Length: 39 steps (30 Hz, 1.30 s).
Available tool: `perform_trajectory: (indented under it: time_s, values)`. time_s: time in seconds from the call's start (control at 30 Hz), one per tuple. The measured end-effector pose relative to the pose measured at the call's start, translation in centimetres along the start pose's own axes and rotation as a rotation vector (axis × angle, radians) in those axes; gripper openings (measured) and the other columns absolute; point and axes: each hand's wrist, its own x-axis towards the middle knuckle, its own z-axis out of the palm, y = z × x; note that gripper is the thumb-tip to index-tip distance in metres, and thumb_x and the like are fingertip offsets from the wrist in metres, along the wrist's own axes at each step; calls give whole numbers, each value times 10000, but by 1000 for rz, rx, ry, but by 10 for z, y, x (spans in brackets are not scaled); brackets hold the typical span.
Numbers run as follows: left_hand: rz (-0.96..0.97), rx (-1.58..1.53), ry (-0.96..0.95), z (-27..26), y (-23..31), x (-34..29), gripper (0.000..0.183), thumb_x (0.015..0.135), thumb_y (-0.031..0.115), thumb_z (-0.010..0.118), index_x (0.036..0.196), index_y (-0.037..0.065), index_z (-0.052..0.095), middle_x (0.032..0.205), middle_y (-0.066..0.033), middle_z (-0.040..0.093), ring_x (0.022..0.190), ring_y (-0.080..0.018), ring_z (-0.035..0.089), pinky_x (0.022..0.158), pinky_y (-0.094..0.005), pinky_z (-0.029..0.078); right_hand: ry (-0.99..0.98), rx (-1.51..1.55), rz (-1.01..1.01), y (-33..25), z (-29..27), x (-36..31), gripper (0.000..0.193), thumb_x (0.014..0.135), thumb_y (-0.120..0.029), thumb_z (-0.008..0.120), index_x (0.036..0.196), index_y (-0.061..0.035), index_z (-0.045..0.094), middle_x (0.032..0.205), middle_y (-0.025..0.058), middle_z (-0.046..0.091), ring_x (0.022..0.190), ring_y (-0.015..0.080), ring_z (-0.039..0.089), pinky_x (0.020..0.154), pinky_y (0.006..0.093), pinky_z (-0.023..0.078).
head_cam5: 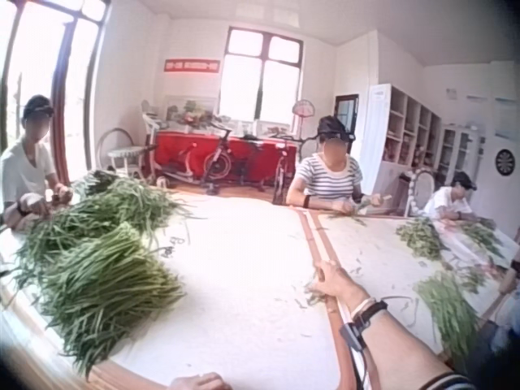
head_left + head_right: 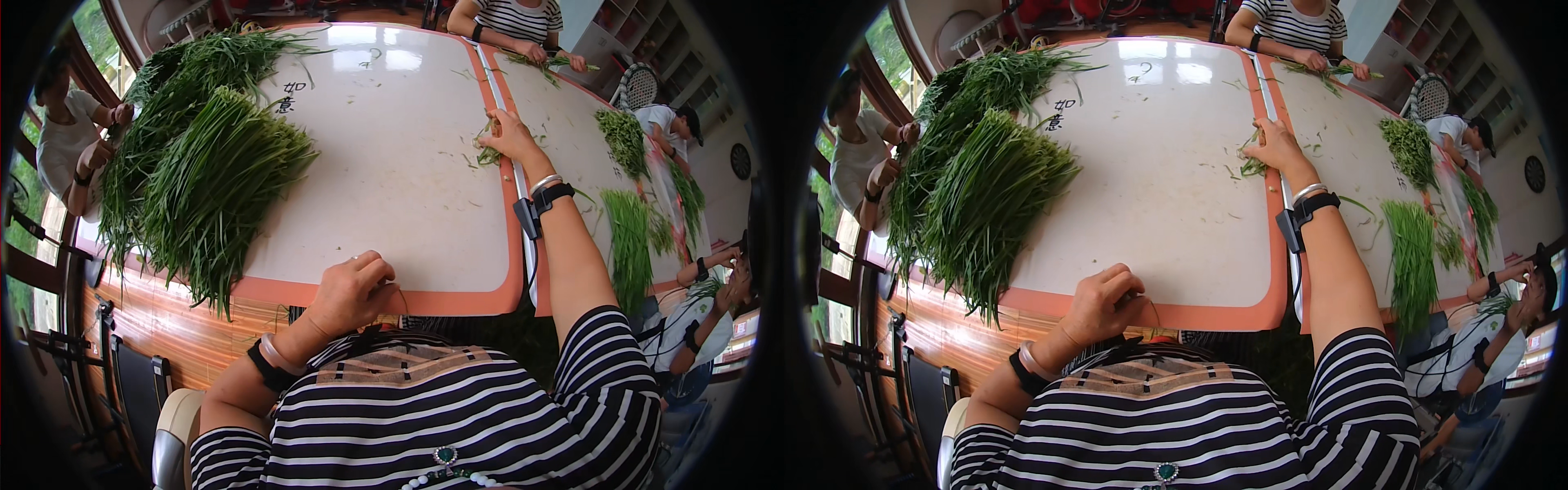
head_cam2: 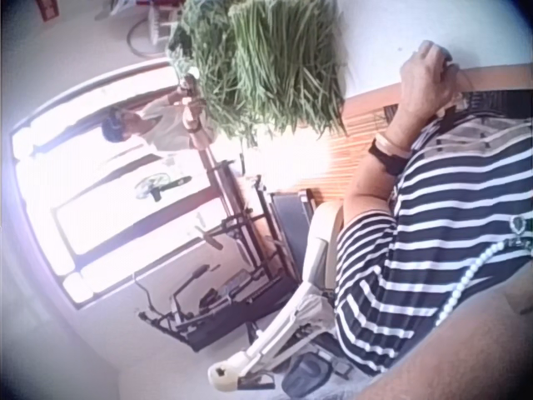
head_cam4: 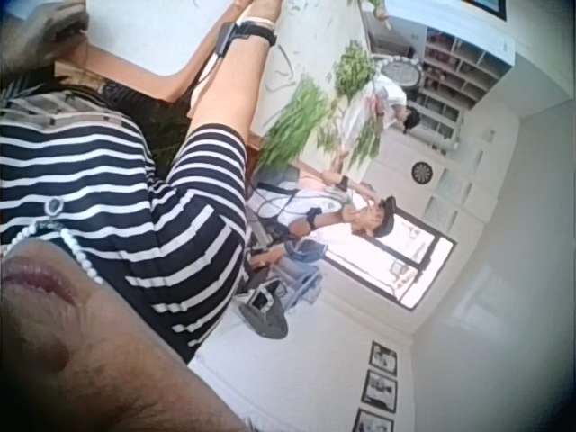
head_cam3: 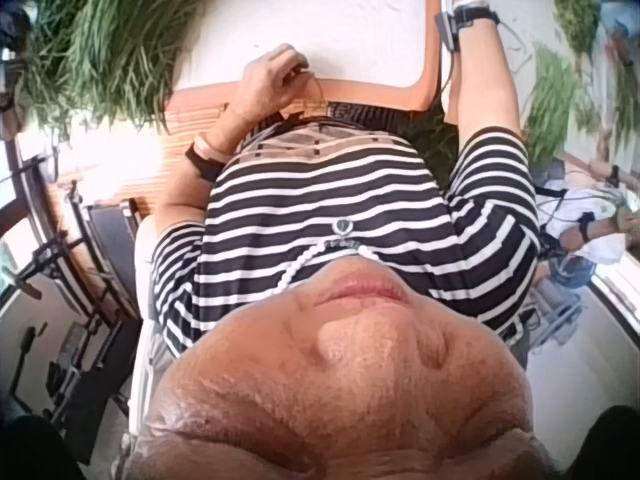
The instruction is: The person sorts chives by hand on a table, picking through a bundle and moving them into a pile while clearing away scraps.
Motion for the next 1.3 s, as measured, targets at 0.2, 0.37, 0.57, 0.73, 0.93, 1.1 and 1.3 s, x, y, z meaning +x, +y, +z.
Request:
perform_trajectory:
  time_s: [0.2, 0.37, 0.57, 0.73, 0.93, 1.1, 1.3]
  values:
    - [-8, 4, -2, 0, -1, 2, 146, 778, 59, 722, 846, 61, 592, 791, -63, 598, 655, -231, 652, 561, -331, 520, -24, -173, -60, -7, -1, 13, 465, 690, -279, 839, 999, 25, 669, 983, 194, 636, 910, 325, 636, 811, 374, 519]
    - [0, 36, 8, -1, -2, 1, 150, 771, 65, 729, 836, 61, 594, 787, -63, 598, 653, -236, 644, 562, -335, 517, -47, 10, -107, -9, -2, -13, 289, 780, -171, 756, 976, 27, 680, 987, 168, 669, 889, 280, 670, 799, 347, 532]
    - [29, 9, 23, 2, -2, 0, 154, 763, 50, 741, 825, 50, 600, 750, -82, 572, 611, -241, 612, 540, -326, 492, 88, 113, -136, -7, -10, -8, 343, 844, -182, 689, 1135, -2, 659, 1139, 162, 671, 925, 253, 689, 841, 336, 531]
    - [19, 12, 20, -1, -3, -1, 149, 769, 54, 732, 831, 51, 597, 769, -78, 585, 637, -253, 624, 556, -335, 503, -68, -4, -126, -28, 4, -15, 317, 878, -142, 624, 1152, 16, 645, 1213, 184, 636, 1054, 320, 631, 935, 375, 498]
    - [25, 7, 7, 0, -4, -3, 156, 769, 59, 727, 841, 54, 589, 789, -70, 599, 658, -260, 636, 564, -347, 511, 2, -28, -399, -18, 6, -68, 264, 878, -81, 611, 1123, 10, 650, 1217, 158, 639, 1106, 329, 603, 971, 368, 483]
    - [35, 10, 16, 2, -6, -3, 157, 768, 61, 726, 840, 55, 587, 793, -71, 602, 660, -264, 633, 563, -350, 509, 28, 154, -254, -32, -14, -101, 417, 868, -69, 635, 1281, -40, 594, 1235, 118, 636, 1088, 231, 618, 942, 312, 491]
    - [84, 22, 57, 3, -8, -4, 129, 779, 39, 714, 827, 44, 594, 759, -89, 582, 639, -263, 617, 563, -339, 495, -228, 10, 87, -33, -34, -102, 915, 636, -298, 885, 1418, -75, 467, 1299, 174, 530, 1091, 313, 607, 949, 350, 492]
